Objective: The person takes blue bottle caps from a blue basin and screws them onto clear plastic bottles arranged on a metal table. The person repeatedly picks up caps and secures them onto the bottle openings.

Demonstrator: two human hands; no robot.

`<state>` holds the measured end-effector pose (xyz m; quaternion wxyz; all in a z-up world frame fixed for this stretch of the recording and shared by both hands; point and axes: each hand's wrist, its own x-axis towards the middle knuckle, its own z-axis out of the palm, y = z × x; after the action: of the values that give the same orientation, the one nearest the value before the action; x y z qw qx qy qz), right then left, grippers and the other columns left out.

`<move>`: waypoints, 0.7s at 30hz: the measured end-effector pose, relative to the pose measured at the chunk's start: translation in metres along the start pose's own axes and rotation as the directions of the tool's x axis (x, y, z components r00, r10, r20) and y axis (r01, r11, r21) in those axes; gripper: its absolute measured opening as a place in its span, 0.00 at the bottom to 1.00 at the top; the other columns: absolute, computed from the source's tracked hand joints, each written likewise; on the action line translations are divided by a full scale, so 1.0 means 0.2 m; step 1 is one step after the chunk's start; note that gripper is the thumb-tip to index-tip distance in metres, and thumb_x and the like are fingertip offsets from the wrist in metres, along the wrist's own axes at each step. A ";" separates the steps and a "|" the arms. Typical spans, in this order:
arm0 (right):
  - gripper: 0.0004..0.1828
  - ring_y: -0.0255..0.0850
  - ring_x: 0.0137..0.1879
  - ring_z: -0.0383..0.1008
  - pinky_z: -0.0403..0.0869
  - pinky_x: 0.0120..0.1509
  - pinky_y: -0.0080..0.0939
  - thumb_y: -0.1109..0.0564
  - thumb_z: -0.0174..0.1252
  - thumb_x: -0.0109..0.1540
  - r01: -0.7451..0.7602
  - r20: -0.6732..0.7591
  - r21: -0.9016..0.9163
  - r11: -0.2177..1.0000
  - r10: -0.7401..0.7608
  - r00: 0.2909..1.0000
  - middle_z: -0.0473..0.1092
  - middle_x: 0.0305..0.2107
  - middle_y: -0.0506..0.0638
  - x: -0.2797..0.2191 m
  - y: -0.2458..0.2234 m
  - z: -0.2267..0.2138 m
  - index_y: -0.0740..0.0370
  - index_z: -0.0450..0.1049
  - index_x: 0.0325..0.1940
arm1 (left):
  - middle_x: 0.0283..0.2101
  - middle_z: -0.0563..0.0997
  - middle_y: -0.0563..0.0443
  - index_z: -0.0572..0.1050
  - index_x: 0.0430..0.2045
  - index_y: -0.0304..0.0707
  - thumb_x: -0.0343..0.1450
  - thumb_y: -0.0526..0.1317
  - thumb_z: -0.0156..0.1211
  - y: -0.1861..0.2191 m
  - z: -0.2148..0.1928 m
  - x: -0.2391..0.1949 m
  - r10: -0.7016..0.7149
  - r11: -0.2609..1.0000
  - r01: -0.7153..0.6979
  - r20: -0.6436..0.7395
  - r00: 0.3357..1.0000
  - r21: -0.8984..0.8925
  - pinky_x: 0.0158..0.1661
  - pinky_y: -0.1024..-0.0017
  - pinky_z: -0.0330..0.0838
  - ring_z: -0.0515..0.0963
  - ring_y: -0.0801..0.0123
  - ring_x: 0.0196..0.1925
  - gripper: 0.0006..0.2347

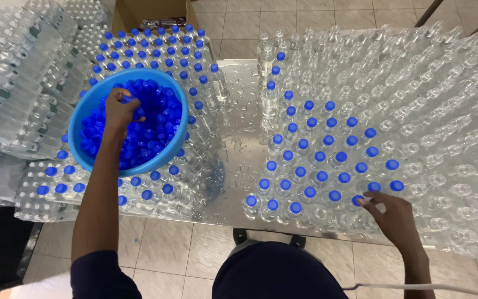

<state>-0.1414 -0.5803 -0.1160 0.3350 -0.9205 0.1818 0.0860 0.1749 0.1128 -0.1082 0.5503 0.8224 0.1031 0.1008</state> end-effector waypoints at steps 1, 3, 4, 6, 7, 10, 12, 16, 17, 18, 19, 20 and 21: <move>0.25 0.46 0.57 0.84 0.75 0.59 0.48 0.40 0.68 0.62 0.027 -0.070 -0.022 0.999 -0.029 0.997 0.86 0.47 0.53 -0.02 -0.01 -0.01 0.56 0.88 0.57 | 0.41 0.76 0.51 0.69 0.40 0.54 0.69 0.33 0.66 0.03 -0.04 0.01 -0.187 0.929 0.154 -0.065 0.980 -0.338 0.29 0.64 0.88 0.80 0.69 0.37 0.13; 0.20 0.46 0.59 0.83 0.75 0.58 0.49 0.42 0.67 0.66 0.053 -0.143 -0.016 0.998 -0.054 0.988 0.85 0.48 0.52 -0.06 0.01 -0.01 0.55 0.88 0.56 | 0.39 0.76 0.53 0.70 0.35 0.53 0.69 0.34 0.67 0.23 -0.06 -0.14 -0.287 0.798 0.230 -0.016 0.958 -0.557 0.32 0.69 0.83 0.79 0.69 0.40 0.11; 0.16 0.47 0.60 0.83 0.76 0.57 0.51 0.45 0.65 0.70 0.072 -0.222 -0.015 0.997 -0.074 0.972 0.84 0.49 0.50 -0.08 0.02 -0.01 0.54 0.88 0.55 | 0.37 0.76 0.55 0.71 0.30 0.53 0.69 0.34 0.68 0.33 -0.06 -0.21 -0.369 0.607 0.290 0.061 0.928 -0.740 0.34 0.75 0.79 0.79 0.70 0.43 0.10; 0.12 0.45 0.61 0.82 0.75 0.62 0.48 0.50 0.66 0.71 0.187 -0.317 0.010 0.982 -0.174 0.932 0.83 0.50 0.50 -0.10 -0.01 0.03 0.57 0.87 0.55 | 0.43 0.77 0.46 0.67 0.38 0.48 0.72 0.31 0.66 0.45 0.06 -0.40 -0.301 0.501 0.291 0.151 0.942 -0.815 0.29 0.76 0.79 0.80 0.64 0.42 0.12; 0.09 0.43 0.61 0.81 0.74 0.68 0.46 0.56 0.68 0.73 0.301 -0.416 0.021 0.953 -0.265 0.870 0.82 0.51 0.50 -0.12 -0.03 0.05 0.60 0.86 0.55 | 0.48 0.77 0.37 0.62 0.46 0.44 0.74 0.29 0.64 0.51 0.12 -0.50 -0.219 0.383 0.300 0.230 0.948 -0.874 0.25 0.76 0.80 0.82 0.58 0.41 0.15; 0.09 0.41 0.57 0.82 0.77 0.67 0.42 0.62 0.65 0.72 0.398 -0.404 0.202 0.895 -0.295 0.866 0.82 0.47 0.51 -0.15 -0.33 0.08 0.62 0.84 0.57 | 0.46 0.79 0.41 0.69 0.39 0.41 0.75 0.29 0.65 0.64 0.47 -0.82 0.004 0.259 0.437 0.453 0.891 -0.861 0.27 0.79 0.81 0.81 0.65 0.37 0.09; 0.10 0.45 0.55 0.84 0.79 0.64 0.46 0.60 0.67 0.69 0.467 -0.392 0.241 0.851 -0.355 0.849 0.83 0.47 0.51 -0.11 -0.46 0.15 0.58 0.84 0.56 | 0.45 0.77 0.50 0.69 0.42 0.48 0.76 0.31 0.64 0.62 0.73 -0.98 0.007 0.253 0.547 0.567 0.824 -0.798 0.31 0.79 0.77 0.79 0.68 0.43 0.10; 0.20 0.53 0.56 0.82 0.81 0.61 0.52 0.64 0.65 0.68 0.611 -0.376 0.463 0.643 -0.481 0.792 0.76 0.54 0.60 -0.06 -0.71 0.21 0.67 0.79 0.65 | 0.44 0.77 0.57 0.70 0.46 0.54 0.77 0.33 0.62 0.64 1.15 -1.27 0.046 0.199 0.744 0.764 0.643 -0.638 0.35 0.75 0.77 0.79 0.66 0.50 0.11; 0.20 0.53 0.56 0.82 0.81 0.61 0.52 0.64 0.65 0.68 0.601 -0.390 0.448 0.662 -0.460 0.797 0.76 0.54 0.60 -0.06 -0.72 0.21 0.67 0.79 0.65 | 0.44 0.77 0.57 0.70 0.46 0.54 0.77 0.33 0.62 0.66 1.21 -1.36 0.058 0.194 0.763 0.784 0.618 -0.616 0.35 0.75 0.77 0.79 0.66 0.50 0.11; 0.20 0.54 0.57 0.81 0.82 0.60 0.53 0.64 0.65 0.69 0.577 -0.342 0.493 0.651 -0.465 0.817 0.75 0.55 0.62 -0.06 -0.74 0.22 0.68 0.78 0.66 | 0.43 0.78 0.54 0.69 0.45 0.55 0.77 0.35 0.63 0.68 1.26 -1.44 0.046 0.228 0.789 0.815 0.577 -0.571 0.33 0.75 0.77 0.80 0.66 0.49 0.10; 0.21 0.55 0.58 0.81 0.82 0.59 0.54 0.63 0.64 0.69 0.550 -0.294 0.537 0.640 -0.469 0.833 0.74 0.56 0.63 -0.05 -0.75 0.23 0.68 0.77 0.67 | 0.43 0.78 0.52 0.68 0.44 0.55 0.77 0.36 0.63 0.70 1.31 -1.51 0.033 0.261 0.811 0.844 0.535 -0.524 0.32 0.75 0.78 0.82 0.65 0.49 0.10; 0.21 0.55 0.58 0.81 0.82 0.59 0.54 0.63 0.64 0.69 0.537 -0.296 0.533 0.654 -0.450 0.843 0.74 0.56 0.63 -0.06 -0.72 0.24 0.68 0.77 0.67 | 0.43 0.78 0.52 0.68 0.44 0.55 0.77 0.36 0.63 0.66 1.35 -1.57 0.033 0.255 0.825 0.857 0.514 -0.505 0.32 0.75 0.78 0.82 0.65 0.49 0.10; 0.19 0.53 0.57 0.82 0.83 0.57 0.50 0.61 0.66 0.69 0.514 -0.282 0.561 0.649 -0.434 0.856 0.75 0.55 0.61 -0.06 -0.68 0.24 0.68 0.79 0.65 | 0.44 0.78 0.51 0.68 0.42 0.55 0.78 0.39 0.62 0.63 1.39 -1.62 0.015 0.271 0.828 0.863 0.506 -0.490 0.31 0.75 0.76 0.81 0.66 0.48 0.08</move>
<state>-0.1013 -0.4486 -0.0684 0.6162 -0.7771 -0.0275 -0.1256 -0.0501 -0.2707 -0.1125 0.8837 0.2868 0.0403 -0.3676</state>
